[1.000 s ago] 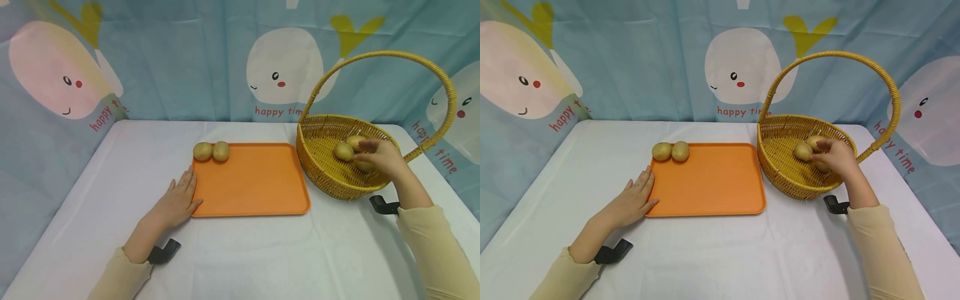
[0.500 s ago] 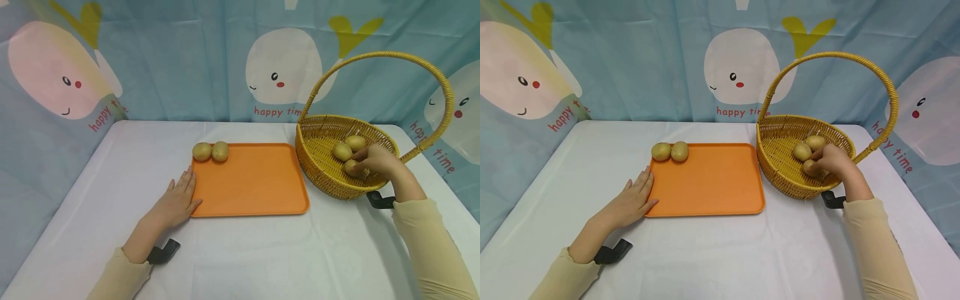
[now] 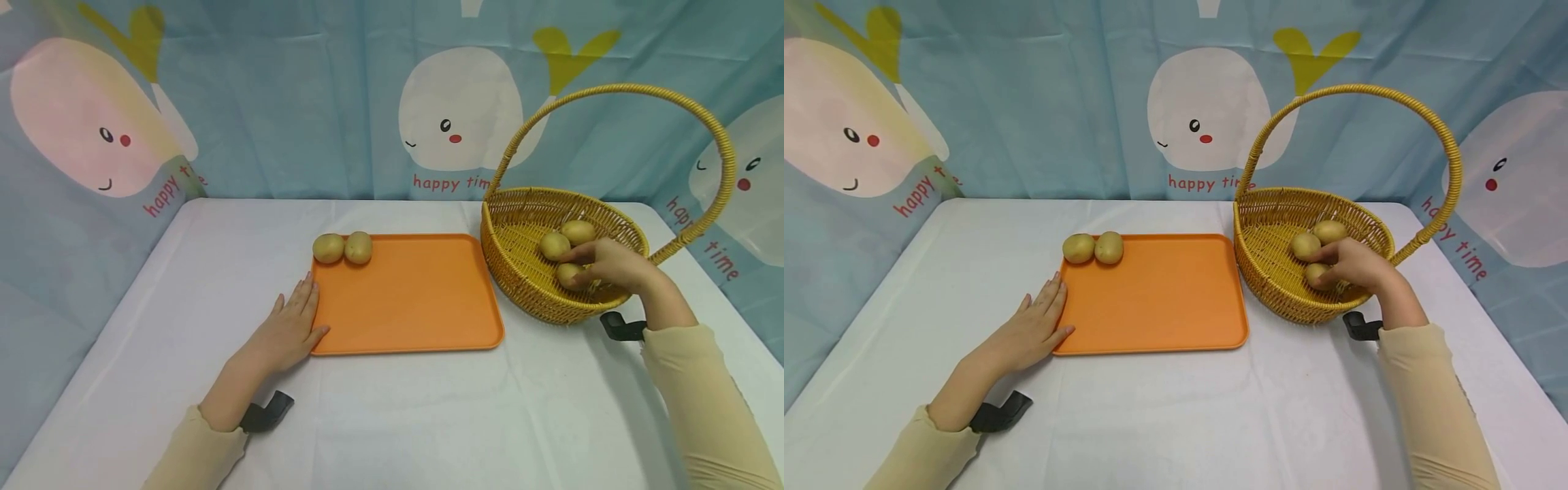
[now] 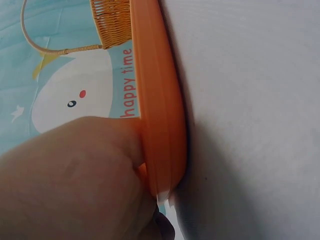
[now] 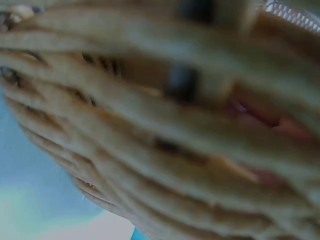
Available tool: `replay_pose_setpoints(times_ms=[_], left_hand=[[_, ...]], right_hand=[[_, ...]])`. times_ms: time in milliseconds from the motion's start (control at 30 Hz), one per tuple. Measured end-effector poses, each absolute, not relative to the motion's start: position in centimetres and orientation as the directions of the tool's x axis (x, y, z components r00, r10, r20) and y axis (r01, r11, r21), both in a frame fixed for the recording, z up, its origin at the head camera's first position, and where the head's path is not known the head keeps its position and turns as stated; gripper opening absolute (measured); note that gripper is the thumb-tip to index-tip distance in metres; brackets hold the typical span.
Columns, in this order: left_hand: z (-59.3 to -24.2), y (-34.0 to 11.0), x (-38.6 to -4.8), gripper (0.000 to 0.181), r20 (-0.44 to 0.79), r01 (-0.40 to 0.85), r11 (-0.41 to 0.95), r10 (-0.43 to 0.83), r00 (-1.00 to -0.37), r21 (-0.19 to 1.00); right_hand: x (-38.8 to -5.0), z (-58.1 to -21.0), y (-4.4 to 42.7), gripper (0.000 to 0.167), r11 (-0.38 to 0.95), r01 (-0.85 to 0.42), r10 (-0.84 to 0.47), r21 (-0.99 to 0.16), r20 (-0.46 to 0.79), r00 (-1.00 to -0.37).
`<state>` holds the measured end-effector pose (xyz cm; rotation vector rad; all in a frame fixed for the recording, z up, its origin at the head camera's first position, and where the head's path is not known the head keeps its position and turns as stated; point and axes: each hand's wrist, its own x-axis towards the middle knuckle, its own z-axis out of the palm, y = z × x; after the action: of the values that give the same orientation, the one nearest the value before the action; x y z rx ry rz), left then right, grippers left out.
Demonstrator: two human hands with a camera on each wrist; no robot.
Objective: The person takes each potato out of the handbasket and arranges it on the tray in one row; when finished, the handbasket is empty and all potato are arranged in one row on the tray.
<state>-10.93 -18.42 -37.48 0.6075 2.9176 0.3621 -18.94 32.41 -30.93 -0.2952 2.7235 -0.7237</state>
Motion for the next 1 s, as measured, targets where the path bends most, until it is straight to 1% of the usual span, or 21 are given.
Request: replay_pose_setpoints(times_ms=[100, 200, 467, 567, 700, 1000], left_hand=[[-37.4, -18.5, -10.9, 0.072, -0.086, 0.373, 0.891, 0.407, -0.910, 0.260], [-37.4, -18.5, -10.8, 0.072, -0.085, 0.373, 0.891, 0.405, -0.910, 0.258], [-37.2, -18.4, -10.8, 0.071, -0.080, 0.373, 0.887, 0.407, -0.910, 0.273], [-37.3, -18.4, -10.8, 0.071, -0.081, 0.371, 0.888, 0.405, -0.911, 0.270], [-37.3, -18.4, -10.8, 0.071, -0.083, 0.369, 0.890, 0.403, -0.911, 0.267], [-37.4, -18.3, -10.9, 0.072, -0.093, 0.366, 0.891, 0.403, -0.911, 0.270]], right_hand=[[-19.1, -31.0, 32.4, 0.055, 0.855, -0.115, -0.275, -0.506, -0.254, -0.927], [-19.1, -31.2, 32.3, 0.056, 0.856, -0.126, -0.279, -0.502, -0.242, -0.929], [-18.0, -31.1, 31.2, 0.053, 0.845, -0.190, -0.298, -0.501, -0.146, -0.943], [-17.4, -30.8, 30.7, 0.055, 0.835, -0.209, -0.302, -0.509, -0.107, -0.947], [-16.7, -30.1, 30.1, 0.059, 0.834, -0.210, -0.273, -0.511, -0.050, -0.961], [-15.8, -29.0, 28.2, 0.050, 0.763, -0.221, -0.229, -0.608, 0.067, -0.971]])
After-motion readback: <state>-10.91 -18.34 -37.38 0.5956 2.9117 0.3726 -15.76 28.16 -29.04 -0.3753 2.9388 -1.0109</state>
